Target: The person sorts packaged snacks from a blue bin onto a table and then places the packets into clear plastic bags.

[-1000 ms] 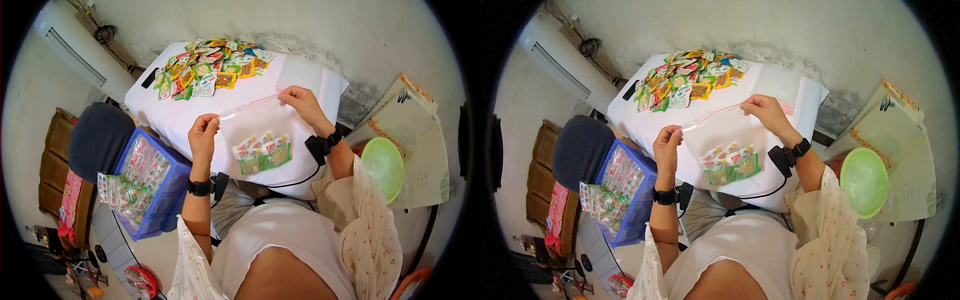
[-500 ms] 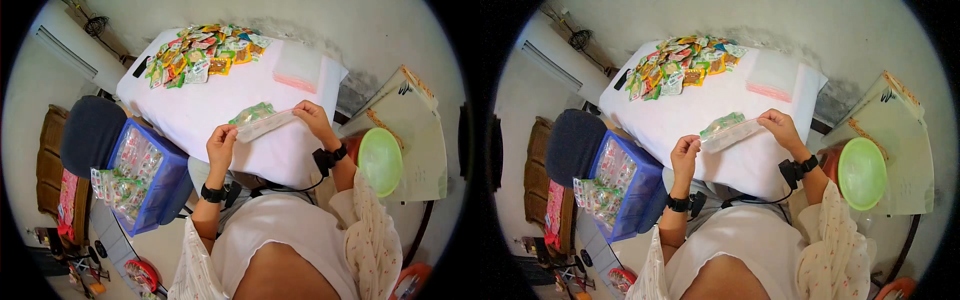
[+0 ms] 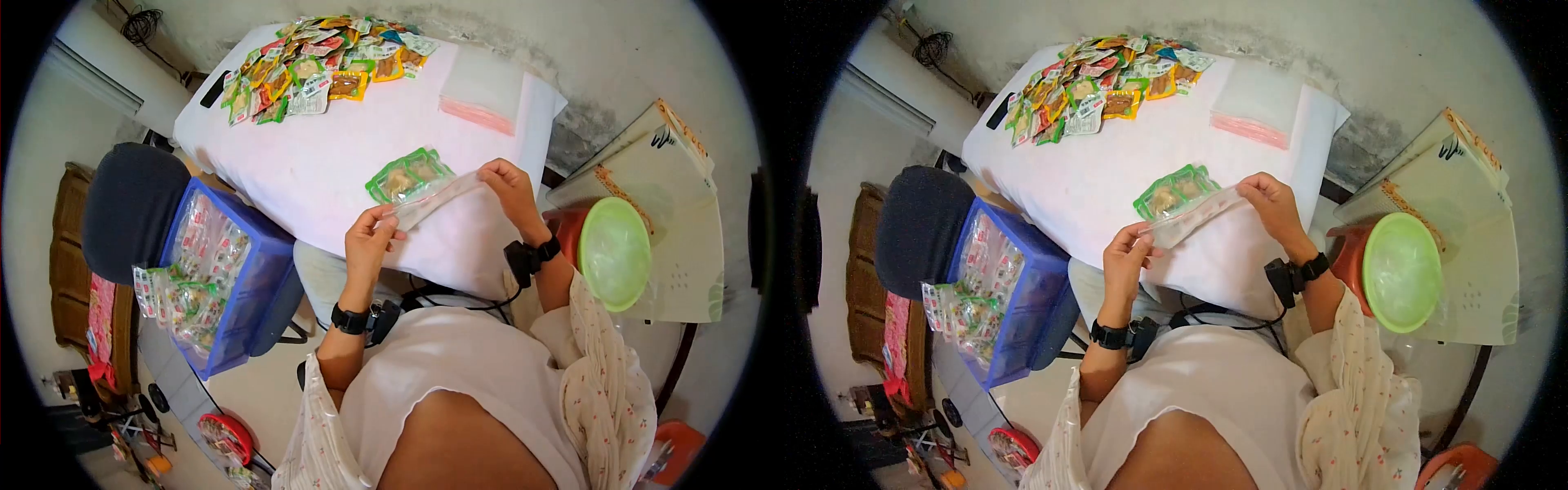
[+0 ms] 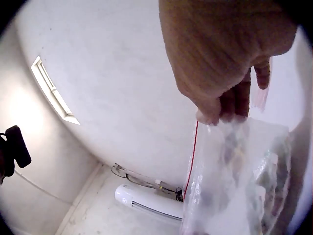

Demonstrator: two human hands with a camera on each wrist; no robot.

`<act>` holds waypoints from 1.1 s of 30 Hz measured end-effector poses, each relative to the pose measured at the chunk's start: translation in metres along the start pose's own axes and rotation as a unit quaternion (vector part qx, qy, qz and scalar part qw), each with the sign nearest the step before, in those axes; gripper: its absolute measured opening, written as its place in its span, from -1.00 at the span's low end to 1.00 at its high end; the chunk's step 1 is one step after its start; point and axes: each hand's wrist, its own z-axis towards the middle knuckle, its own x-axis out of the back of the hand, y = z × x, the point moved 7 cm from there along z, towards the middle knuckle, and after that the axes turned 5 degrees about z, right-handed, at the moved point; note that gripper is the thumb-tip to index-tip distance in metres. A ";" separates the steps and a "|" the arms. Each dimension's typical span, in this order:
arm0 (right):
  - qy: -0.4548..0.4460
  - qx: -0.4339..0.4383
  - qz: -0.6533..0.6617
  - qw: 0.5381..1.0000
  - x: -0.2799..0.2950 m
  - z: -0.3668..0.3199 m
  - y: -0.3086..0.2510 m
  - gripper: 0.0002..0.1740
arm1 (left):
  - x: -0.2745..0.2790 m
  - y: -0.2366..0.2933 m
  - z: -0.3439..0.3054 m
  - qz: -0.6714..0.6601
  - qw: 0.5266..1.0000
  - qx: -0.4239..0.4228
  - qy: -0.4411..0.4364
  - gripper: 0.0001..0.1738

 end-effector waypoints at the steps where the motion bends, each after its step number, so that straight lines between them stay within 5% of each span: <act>1: 0.001 -0.003 0.000 1.000 0.002 0.000 0.003 -0.88 | -0.001 -0.006 0.000 0.001 1.000 0.010 -0.008 -0.79; 6: 0.061 0.089 -0.123 0.987 0.000 -0.006 -0.018 -0.92 | -0.005 -0.006 0.000 -0.010 1.000 -0.003 0.008 -0.83; 8: 0.091 0.339 -0.294 0.889 -0.031 -0.030 -0.088 -0.85 | -0.006 -0.004 0.000 -0.018 1.000 -0.015 0.021 -0.85; 9: 0.020 0.388 -0.346 0.854 -0.048 -0.037 -0.091 -0.78 | -0.008 -0.006 0.001 -0.018 1.000 -0.014 0.019 -0.85; 15: -0.115 0.324 -0.413 0.843 -0.098 -0.035 -0.085 -0.79 | -0.008 -0.006 0.002 -0.004 0.999 -0.038 0.023 -0.83; 22: -0.127 0.270 -0.454 0.840 -0.098 -0.031 -0.081 -0.79 | -0.012 -0.010 0.001 -0.024 0.998 -0.048 0.014 -0.84; 33: -0.162 0.266 -0.334 0.890 -0.124 -0.023 -0.070 -0.93 | -0.014 -0.005 -0.002 -0.004 0.999 -0.041 -0.002 -0.81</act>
